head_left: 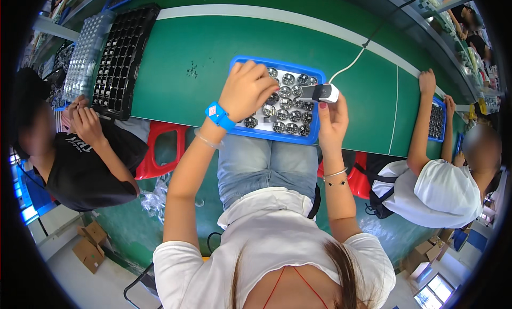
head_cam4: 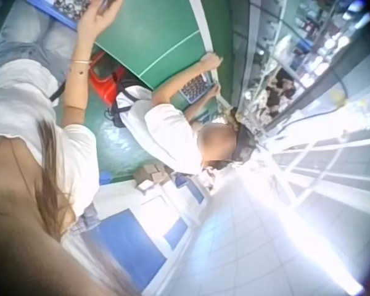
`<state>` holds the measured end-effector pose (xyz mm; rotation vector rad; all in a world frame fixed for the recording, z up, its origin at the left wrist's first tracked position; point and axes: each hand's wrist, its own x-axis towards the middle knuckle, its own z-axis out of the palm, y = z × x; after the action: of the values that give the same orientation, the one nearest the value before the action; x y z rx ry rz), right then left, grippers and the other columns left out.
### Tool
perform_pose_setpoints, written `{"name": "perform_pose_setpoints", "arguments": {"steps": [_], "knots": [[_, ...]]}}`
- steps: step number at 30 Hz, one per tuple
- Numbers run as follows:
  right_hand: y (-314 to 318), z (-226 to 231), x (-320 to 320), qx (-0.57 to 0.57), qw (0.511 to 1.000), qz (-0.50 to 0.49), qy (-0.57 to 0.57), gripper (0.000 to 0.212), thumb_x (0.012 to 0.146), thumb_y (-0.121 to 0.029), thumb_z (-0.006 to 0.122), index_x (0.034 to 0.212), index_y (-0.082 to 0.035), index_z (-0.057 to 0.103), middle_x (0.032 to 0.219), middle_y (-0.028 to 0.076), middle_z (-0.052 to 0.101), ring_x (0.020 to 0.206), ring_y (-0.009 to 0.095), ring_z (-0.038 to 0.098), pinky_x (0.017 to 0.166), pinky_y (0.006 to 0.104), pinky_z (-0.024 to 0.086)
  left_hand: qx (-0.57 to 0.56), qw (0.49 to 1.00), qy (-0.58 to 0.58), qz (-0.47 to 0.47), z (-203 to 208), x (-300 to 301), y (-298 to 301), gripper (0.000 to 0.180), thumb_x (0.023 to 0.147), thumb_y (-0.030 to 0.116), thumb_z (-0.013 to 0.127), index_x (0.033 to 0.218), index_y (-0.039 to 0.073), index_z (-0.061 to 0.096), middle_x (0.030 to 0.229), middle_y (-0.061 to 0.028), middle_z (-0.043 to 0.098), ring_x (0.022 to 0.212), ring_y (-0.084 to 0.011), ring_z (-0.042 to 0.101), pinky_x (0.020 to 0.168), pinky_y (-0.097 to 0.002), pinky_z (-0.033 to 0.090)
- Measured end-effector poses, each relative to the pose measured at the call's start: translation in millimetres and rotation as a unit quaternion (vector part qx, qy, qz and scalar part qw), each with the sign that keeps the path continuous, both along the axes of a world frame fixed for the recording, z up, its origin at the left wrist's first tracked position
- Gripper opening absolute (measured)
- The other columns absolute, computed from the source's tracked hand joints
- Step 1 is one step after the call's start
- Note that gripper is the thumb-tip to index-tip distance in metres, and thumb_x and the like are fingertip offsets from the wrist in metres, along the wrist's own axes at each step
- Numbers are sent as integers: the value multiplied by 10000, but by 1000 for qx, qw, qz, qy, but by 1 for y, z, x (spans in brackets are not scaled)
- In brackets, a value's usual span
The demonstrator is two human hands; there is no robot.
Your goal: Using a handheld scanner to inspect or log small electronic components in a tray on an assembly line.
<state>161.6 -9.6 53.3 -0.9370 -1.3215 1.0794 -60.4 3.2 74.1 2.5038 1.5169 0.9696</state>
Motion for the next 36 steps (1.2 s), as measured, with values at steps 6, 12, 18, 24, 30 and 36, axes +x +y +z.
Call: {"name": "perform_pose_setpoints", "arguments": {"steps": [6, 12, 18, 24, 30, 36], "knots": [[10, 3, -2, 13, 999, 26, -13, 395, 939, -108, 571, 1293, 31, 460, 1210, 117, 586, 1113, 179, 554, 977, 310, 407, -12, 998, 67, -15, -2, -7, 24, 154, 736, 109, 688, 879, 162, 710, 840, -8, 532, 843, -194, 507, 722, -330, 365], [10, 3, -3, 9, 999, 34, -14, 384, 933, -94, 577, 1280, 31, 472, 1190, 107, 589, 1092, 171, 561, 960, 303, 417, -11, 989, 115, -91, -1, -12, 41, 126, 723, 137, 690, 844, 168, 704, 836, 30, 547, 846, -157, 520, 736, -314, 376], [11, 1, -3, 4, 999, 38, -18, 368, 929, -86, 581, 1264, 32, 486, 1172, 96, 591, 1077, 164, 561, 947, 295, 423, 10, 977, 164, -137, -1, -18, 47, 129, 758, 157, 652, 878, 177, 697, 859, 42, 583, 839, -138, 536, 756, -303, 386], [9, 4, -3, -5, 999, 42, -21, 357, 925, -77, 583, 1253, 30, 493, 1172, 94, 591, 1073, 160, 557, 944, 292, 420, 49, 961, 206, -177, 2, -25, 52, 170, 784, 160, 631, 946, 163, 683, 892, 28, 596, 847, -151, 544, 771, -312, 393], [11, 3, -3, -16, 997, 62, -30, 360, 952, -99, 539, 1280, 24, 453, 1185, 106, 583, 1108, 172, 542, 979, 308, 394, -12, 988, 92, -125, 10, -21, 27, 191, 762, 175, 699, 942, 136, 652, 914, 3, 597, 871, -191, 541, 777, -333, 397], [17, 17, -15, -20, 991, 115, -68, 411, 1002, -135, 422, 1365, 2, 288, 1232, 129, 532, 1188, 198, 479, 1043, 333, 323, -75, 988, 93, -100, -4, -22, 13, 220, 734, 173, 715, 929, 115, 630, 930, -14, 596, 892, -210, 536, 785, -344, 393]]}}
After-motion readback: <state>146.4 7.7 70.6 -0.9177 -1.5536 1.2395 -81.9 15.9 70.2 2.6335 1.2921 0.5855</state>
